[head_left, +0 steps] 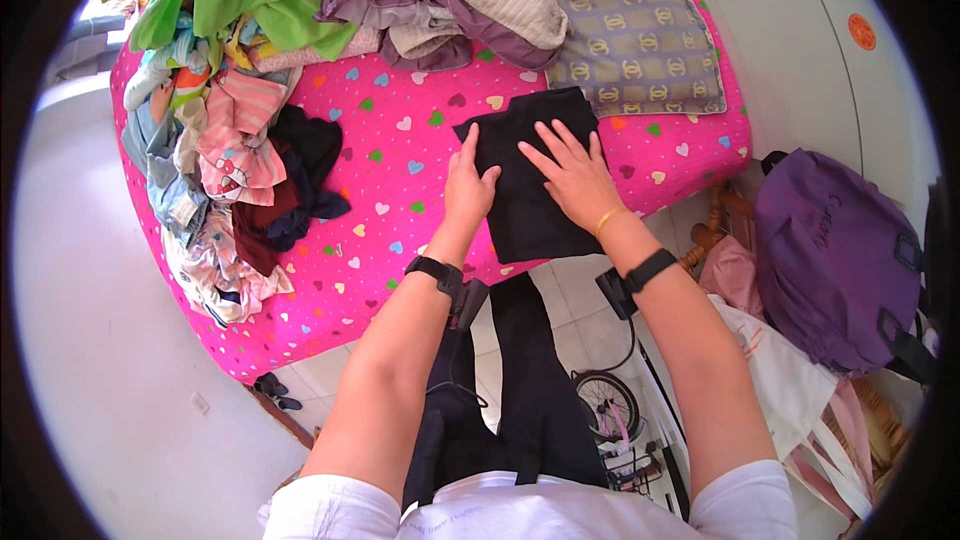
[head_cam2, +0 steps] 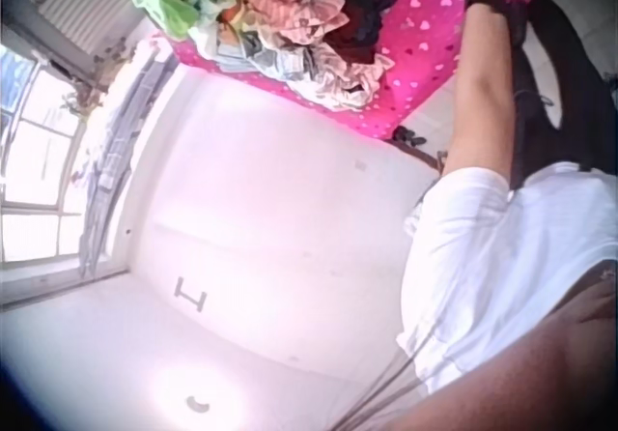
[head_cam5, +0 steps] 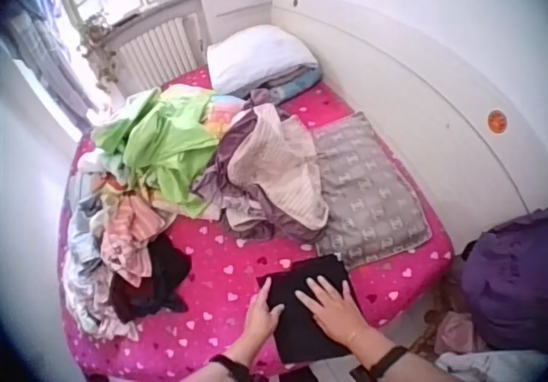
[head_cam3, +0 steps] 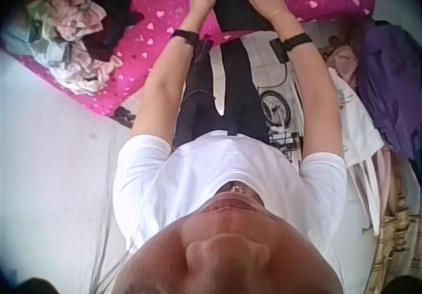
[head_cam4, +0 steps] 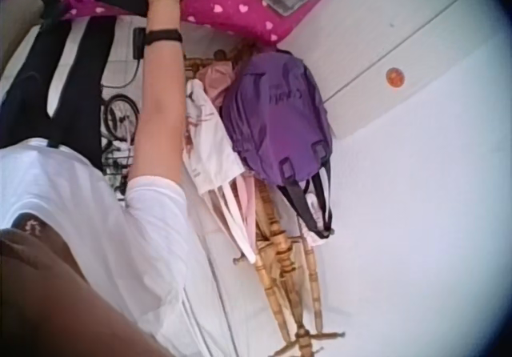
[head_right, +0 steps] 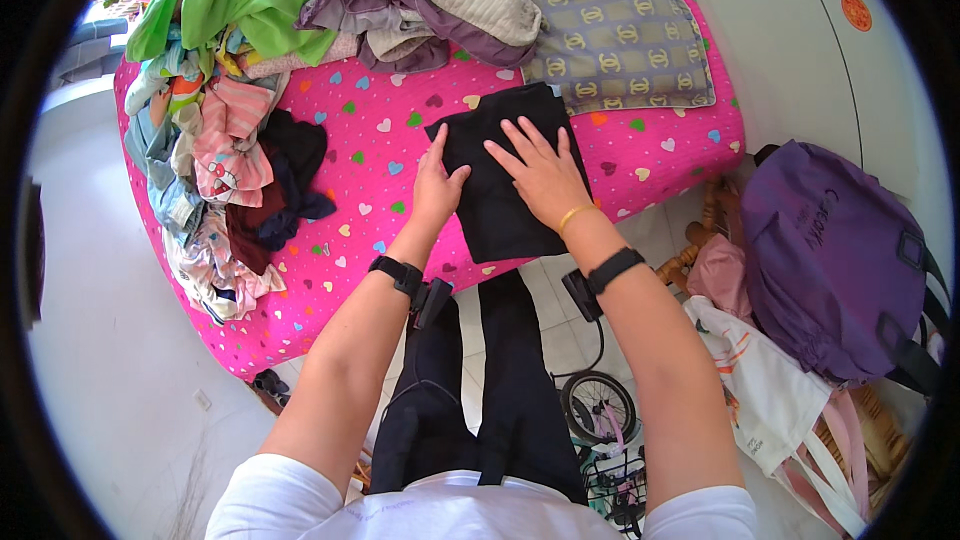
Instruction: The person picks up and folds a pair of black trousers and then a black shirt on a bed, placing each folded item onto a stack.
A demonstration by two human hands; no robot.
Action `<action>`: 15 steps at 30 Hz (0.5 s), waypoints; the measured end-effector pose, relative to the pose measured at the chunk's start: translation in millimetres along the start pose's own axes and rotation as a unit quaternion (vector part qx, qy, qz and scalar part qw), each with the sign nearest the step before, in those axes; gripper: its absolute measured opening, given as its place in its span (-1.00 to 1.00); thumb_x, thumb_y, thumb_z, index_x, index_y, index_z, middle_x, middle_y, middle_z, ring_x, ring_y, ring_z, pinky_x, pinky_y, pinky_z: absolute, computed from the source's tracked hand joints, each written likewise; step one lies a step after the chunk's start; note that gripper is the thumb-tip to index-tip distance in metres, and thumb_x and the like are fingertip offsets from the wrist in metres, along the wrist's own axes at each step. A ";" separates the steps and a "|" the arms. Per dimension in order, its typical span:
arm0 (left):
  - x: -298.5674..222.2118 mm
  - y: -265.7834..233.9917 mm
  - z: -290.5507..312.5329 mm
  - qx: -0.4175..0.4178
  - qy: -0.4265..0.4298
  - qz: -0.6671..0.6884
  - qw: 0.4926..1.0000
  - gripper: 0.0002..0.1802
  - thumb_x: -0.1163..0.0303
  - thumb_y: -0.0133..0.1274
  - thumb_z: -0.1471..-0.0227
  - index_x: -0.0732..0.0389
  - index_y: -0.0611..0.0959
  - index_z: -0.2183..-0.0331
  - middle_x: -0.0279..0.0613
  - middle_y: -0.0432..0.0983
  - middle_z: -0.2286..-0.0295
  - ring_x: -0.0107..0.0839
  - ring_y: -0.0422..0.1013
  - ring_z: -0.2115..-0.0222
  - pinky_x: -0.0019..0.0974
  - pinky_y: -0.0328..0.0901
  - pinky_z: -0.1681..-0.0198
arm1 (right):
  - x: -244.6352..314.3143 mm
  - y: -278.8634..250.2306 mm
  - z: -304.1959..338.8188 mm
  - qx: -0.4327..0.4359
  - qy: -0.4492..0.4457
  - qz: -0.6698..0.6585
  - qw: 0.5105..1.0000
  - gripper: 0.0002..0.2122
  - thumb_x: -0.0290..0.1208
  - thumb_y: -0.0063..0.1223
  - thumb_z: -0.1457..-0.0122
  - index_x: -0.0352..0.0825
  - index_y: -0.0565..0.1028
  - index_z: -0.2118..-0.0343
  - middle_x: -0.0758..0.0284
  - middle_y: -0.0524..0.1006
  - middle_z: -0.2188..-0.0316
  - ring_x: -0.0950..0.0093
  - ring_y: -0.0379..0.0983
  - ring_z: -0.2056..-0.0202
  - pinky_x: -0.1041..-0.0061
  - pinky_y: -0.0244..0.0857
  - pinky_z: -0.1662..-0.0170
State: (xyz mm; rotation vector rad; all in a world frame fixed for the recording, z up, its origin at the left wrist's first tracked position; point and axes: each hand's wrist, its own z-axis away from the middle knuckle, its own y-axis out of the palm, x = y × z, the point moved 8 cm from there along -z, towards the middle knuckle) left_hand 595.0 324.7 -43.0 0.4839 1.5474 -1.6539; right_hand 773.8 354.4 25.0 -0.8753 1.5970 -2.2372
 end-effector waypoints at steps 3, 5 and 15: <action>-31.4 9.4 1.4 0.063 0.043 0.011 0.997 -0.16 0.60 0.15 -0.01 -0.23 0.37 -0.28 -0.02 0.44 0.30 -0.02 0.44 0.23 -0.07 0.37 0.11 | -13.0 21.0 -13.9 0.065 -0.001 0.059 0.996 -0.17 -0.22 0.32 -0.06 0.15 0.11 -0.38 0.41 -0.03 -0.45 0.32 -0.22 -0.46 -0.25 -0.12 -0.34; -36.6 -0.3 1.2 0.042 0.052 0.025 0.997 -0.20 0.65 0.11 0.00 -0.24 0.44 -0.23 -0.02 0.43 0.31 -0.03 0.44 0.23 -0.08 0.38 0.12 | -19.4 20.6 -19.2 0.086 0.034 0.061 0.994 -0.11 -0.12 0.36 -0.01 0.15 0.07 -0.40 0.41 -0.06 -0.45 0.32 -0.23 -0.46 -0.27 -0.15 -0.34; -58.6 -3.0 15.3 -0.025 0.132 -0.187 0.973 -0.28 0.51 0.10 -0.08 -0.03 0.37 -0.27 -0.04 0.22 -0.24 -0.01 0.22 -0.20 0.13 0.09 -0.25 | -44.1 21.1 -14.0 0.103 0.102 0.073 0.987 0.13 0.16 0.39 0.16 0.14 -0.12 -0.45 0.45 -0.25 -0.49 0.27 -0.40 -0.48 -0.33 -0.23 -0.34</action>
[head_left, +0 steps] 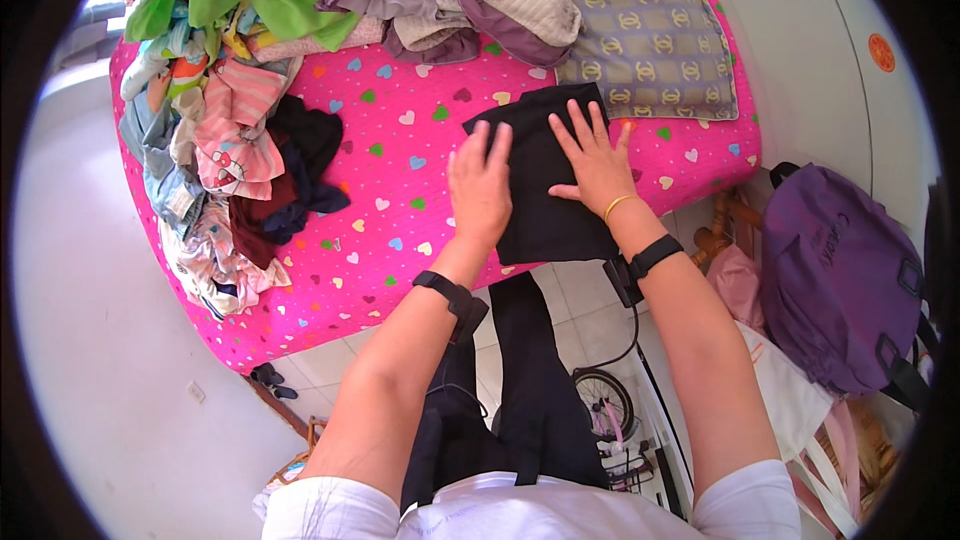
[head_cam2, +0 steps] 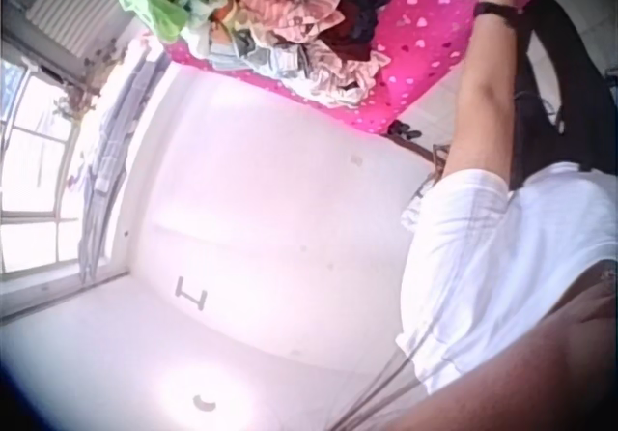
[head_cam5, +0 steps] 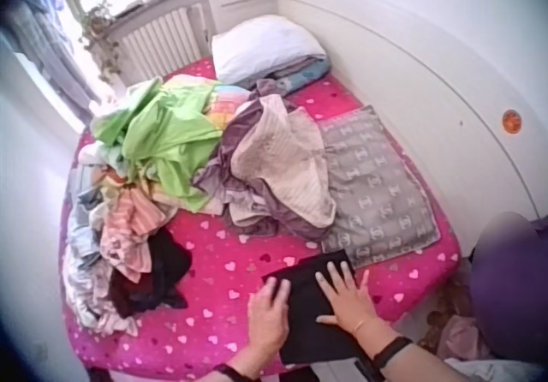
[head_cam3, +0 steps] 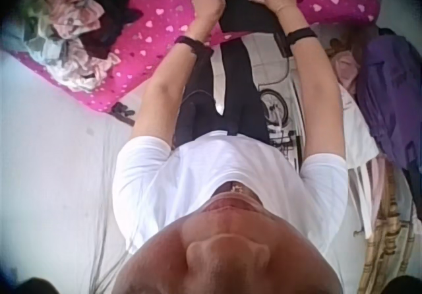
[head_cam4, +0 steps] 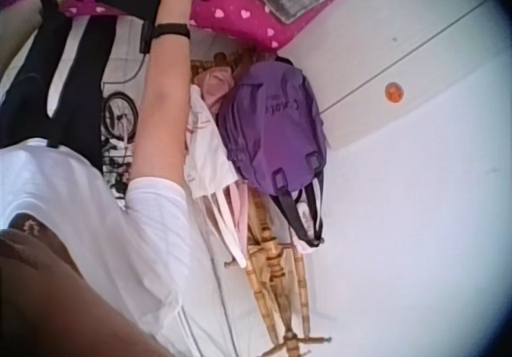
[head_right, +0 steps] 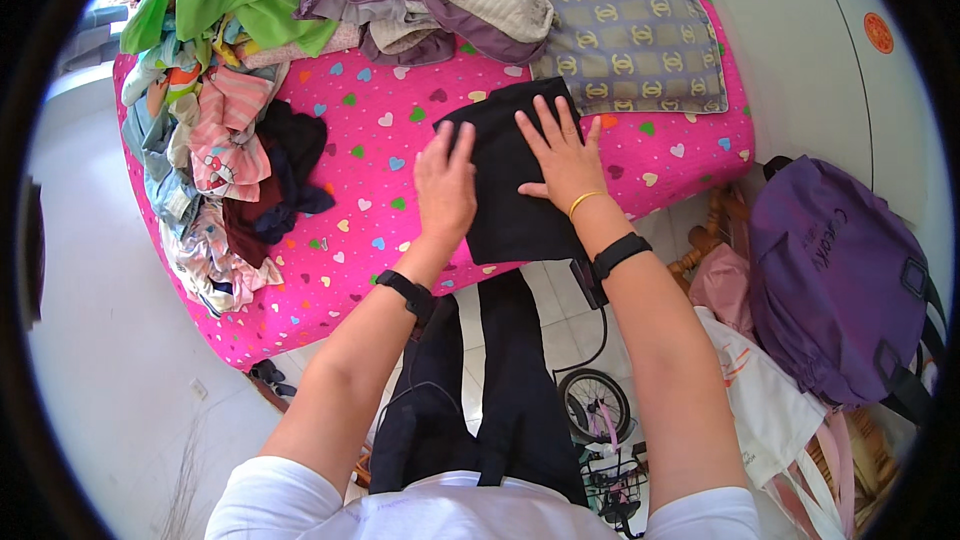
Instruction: The person picks up and folds a pair of black trousers and then a black shirt on a bed, placing each folded item onto a stack.
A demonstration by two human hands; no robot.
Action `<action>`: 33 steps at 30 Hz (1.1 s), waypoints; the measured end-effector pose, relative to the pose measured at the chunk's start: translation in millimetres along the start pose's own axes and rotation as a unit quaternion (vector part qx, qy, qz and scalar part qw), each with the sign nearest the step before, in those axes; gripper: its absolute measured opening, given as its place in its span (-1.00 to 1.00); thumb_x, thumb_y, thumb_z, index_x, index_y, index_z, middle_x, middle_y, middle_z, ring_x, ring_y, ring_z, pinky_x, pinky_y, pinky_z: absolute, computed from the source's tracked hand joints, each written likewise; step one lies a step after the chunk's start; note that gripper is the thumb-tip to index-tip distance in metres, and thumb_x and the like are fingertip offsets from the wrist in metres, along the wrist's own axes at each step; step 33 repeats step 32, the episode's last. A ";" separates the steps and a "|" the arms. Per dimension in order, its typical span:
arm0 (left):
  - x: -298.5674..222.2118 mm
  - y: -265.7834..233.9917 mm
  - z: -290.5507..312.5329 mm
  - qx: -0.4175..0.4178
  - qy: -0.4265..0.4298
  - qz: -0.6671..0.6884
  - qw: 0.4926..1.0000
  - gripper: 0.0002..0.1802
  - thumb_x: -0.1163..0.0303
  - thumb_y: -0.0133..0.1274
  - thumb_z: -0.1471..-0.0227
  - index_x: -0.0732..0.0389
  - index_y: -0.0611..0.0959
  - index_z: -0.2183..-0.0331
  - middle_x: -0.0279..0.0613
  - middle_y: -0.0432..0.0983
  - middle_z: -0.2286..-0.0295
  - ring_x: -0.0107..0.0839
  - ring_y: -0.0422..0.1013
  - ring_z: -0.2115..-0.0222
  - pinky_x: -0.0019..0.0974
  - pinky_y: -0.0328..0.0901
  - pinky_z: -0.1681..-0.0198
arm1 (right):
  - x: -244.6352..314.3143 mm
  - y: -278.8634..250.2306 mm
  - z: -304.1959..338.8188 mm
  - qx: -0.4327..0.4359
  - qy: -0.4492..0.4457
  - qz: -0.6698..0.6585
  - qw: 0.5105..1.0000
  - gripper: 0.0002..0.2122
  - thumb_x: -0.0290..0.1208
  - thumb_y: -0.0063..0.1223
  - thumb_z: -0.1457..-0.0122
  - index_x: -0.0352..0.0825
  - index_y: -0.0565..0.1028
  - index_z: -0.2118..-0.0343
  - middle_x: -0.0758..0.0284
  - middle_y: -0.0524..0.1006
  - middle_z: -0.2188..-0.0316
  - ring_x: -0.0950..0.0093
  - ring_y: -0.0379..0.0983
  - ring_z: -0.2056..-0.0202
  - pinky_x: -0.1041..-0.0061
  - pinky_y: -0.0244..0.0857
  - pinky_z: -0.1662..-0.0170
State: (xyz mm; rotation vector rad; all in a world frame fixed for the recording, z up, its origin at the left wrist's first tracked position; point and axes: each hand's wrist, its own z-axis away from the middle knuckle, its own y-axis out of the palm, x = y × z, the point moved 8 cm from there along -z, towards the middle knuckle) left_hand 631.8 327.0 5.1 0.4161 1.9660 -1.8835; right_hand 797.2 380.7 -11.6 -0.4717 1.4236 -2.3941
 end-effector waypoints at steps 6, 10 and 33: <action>-1.4 51.9 12.1 0.184 0.052 -0.086 0.978 0.05 -0.19 0.12 -0.03 0.03 0.08 -0.38 -0.09 -0.15 -0.39 -0.13 -0.18 -0.41 0.25 -0.05 -0.33 | -1.6 15.5 -1.7 0.034 -0.009 0.011 0.999 0.25 0.19 0.45 0.32 0.12 -0.13 -0.45 0.49 -0.27 -0.49 0.27 -0.42 -0.48 -0.35 -0.22 -0.34; 13.5 63.5 5.9 0.209 0.046 -0.130 0.968 0.24 -0.38 0.09 0.08 0.12 0.01 -0.39 -0.10 -0.15 -0.40 -0.17 -0.18 -0.41 0.22 -0.06 -0.35 | -13.0 19.5 -2.2 0.068 0.012 0.033 0.997 0.33 0.20 0.50 0.41 0.15 -0.19 -0.45 0.50 -0.29 -0.49 0.22 -0.41 -0.48 -0.36 -0.23 -0.33; 18.5 49.8 126.4 0.312 0.027 -0.136 0.940 0.24 -0.22 0.28 0.12 -0.14 -0.04 -0.41 -0.11 -0.33 -0.42 -0.17 -0.32 -0.43 0.23 -0.15 -0.38 | -17.6 38.7 78.4 0.140 0.069 0.050 0.987 0.30 0.07 0.54 0.35 0.19 -0.20 -0.45 0.37 -0.33 -0.50 0.06 -0.42 -0.47 -0.42 -0.26 -0.30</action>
